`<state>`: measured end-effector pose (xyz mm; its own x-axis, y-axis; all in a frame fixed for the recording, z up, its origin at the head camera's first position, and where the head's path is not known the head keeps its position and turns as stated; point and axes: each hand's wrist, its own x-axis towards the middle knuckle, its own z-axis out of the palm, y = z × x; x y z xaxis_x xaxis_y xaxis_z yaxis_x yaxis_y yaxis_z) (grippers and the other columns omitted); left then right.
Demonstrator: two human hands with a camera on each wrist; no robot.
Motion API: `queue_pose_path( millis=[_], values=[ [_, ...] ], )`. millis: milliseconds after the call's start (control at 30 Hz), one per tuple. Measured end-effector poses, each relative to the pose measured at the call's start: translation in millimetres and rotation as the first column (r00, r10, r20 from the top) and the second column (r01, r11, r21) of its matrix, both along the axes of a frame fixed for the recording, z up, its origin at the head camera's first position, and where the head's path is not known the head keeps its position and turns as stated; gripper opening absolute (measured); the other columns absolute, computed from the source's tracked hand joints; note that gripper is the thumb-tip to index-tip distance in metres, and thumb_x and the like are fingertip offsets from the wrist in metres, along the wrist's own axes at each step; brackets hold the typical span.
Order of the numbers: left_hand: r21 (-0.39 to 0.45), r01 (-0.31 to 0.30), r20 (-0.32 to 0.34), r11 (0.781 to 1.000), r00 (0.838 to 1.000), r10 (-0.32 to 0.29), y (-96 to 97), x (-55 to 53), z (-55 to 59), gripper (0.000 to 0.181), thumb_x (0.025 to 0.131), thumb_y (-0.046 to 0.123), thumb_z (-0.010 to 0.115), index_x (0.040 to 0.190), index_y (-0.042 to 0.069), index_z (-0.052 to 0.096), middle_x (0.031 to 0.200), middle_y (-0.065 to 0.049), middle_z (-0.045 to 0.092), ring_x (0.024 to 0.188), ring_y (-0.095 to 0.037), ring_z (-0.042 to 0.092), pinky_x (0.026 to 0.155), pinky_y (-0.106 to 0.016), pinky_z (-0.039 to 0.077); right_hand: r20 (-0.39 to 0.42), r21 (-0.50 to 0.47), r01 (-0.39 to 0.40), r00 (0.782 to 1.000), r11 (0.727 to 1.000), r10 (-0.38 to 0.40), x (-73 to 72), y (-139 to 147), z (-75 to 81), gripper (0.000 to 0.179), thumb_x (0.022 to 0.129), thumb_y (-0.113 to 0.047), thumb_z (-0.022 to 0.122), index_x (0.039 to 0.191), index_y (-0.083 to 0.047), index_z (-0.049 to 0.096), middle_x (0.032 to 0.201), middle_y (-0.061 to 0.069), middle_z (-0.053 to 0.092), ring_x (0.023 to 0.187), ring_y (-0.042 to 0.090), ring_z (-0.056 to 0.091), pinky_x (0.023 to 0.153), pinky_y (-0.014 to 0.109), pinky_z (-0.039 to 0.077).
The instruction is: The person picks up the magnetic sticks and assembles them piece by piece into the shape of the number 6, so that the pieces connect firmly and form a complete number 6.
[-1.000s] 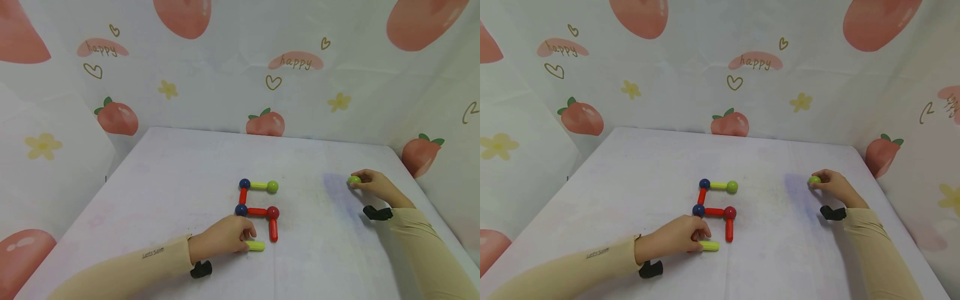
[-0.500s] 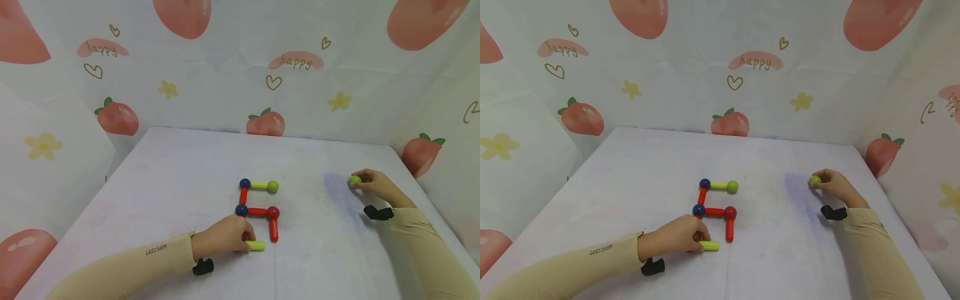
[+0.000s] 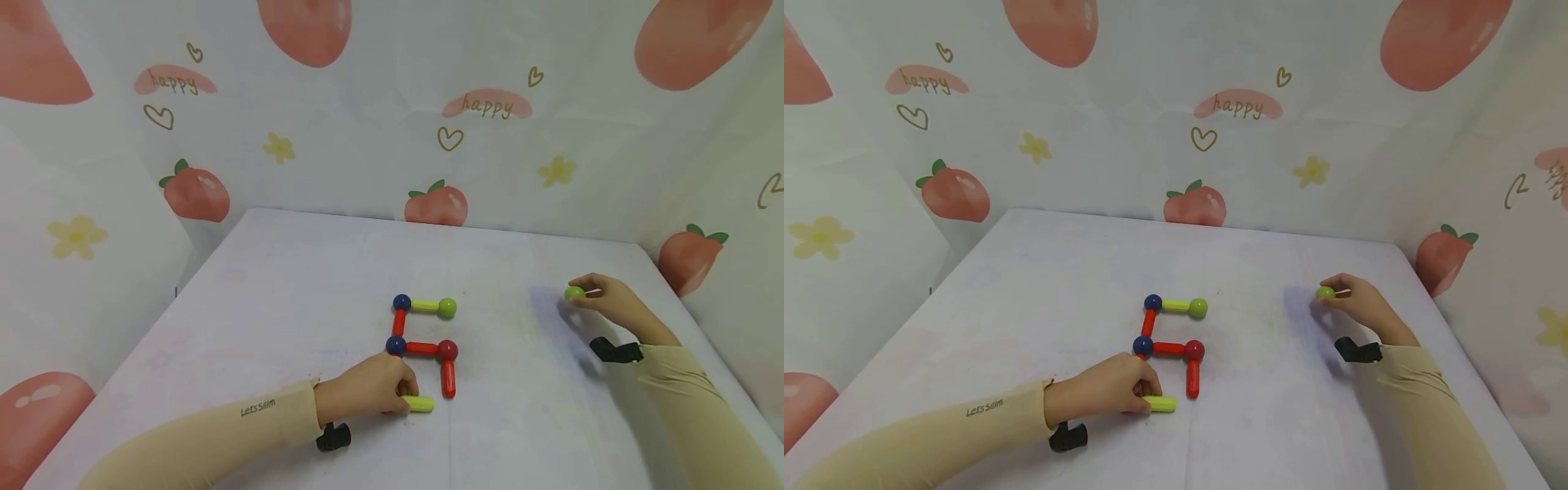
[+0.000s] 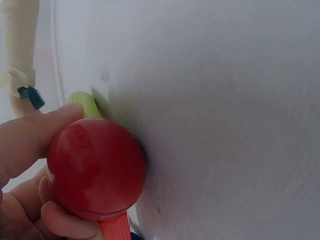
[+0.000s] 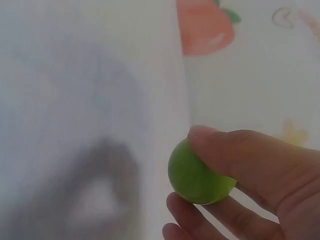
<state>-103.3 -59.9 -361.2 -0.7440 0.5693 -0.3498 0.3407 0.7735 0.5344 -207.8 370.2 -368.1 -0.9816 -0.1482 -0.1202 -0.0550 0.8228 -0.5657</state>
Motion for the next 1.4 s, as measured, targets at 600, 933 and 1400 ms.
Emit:
queue_pose_path(
  millis=[600,933,1400],
  values=[
    [-0.014,0.009,-0.014,1.0,1.0,-0.009,0.8,-0.9,0.1,0.015,0.073,0.015,0.078,0.087,0.017,0.073,0.066,0.012,0.058,0.06,-0.002,0.049,0.056,-0.014,0.044,-0.191,-0.087,-0.095,0.979,0.992,0.077,28.4,-82,44.2,0.04,0.085,-0.031,0.067,0.118,-0.009,0.058,0.114,0.009,0.062,0.09,-0.005,0.058,0.073,0.014,0.048],
    [0.001,0.008,-0.001,1.0,1.0,-0.008,0.4,-1.4,-0.4,0.014,0.074,0.014,0.078,0.087,0.017,0.073,0.066,0.011,0.058,0.06,-0.002,0.049,0.056,-0.014,0.045,-0.216,-0.174,-0.208,0.962,0.963,0.169,50.8,-123,37.3,0.035,0.082,-0.026,0.071,0.112,-0.012,0.059,0.106,0.005,0.064,0.093,0.011,0.063,0.078,0.013,0.051],
    [-0.001,0.02,-0.01,1.0,1.0,-0.02,0.2,-1.8,-1.3,0.014,0.074,0.014,0.078,0.087,0.017,0.073,0.066,0.012,0.058,0.06,-0.002,0.049,0.057,-0.014,0.044,-0.179,-0.276,-0.377,0.924,0.884,0.338,85.8,-162,21.7,0.034,0.078,-0.016,0.075,0.107,-0.015,0.058,0.105,0.001,0.061,0.093,0.01,0.064,0.081,0.026,0.055]
  ],
)
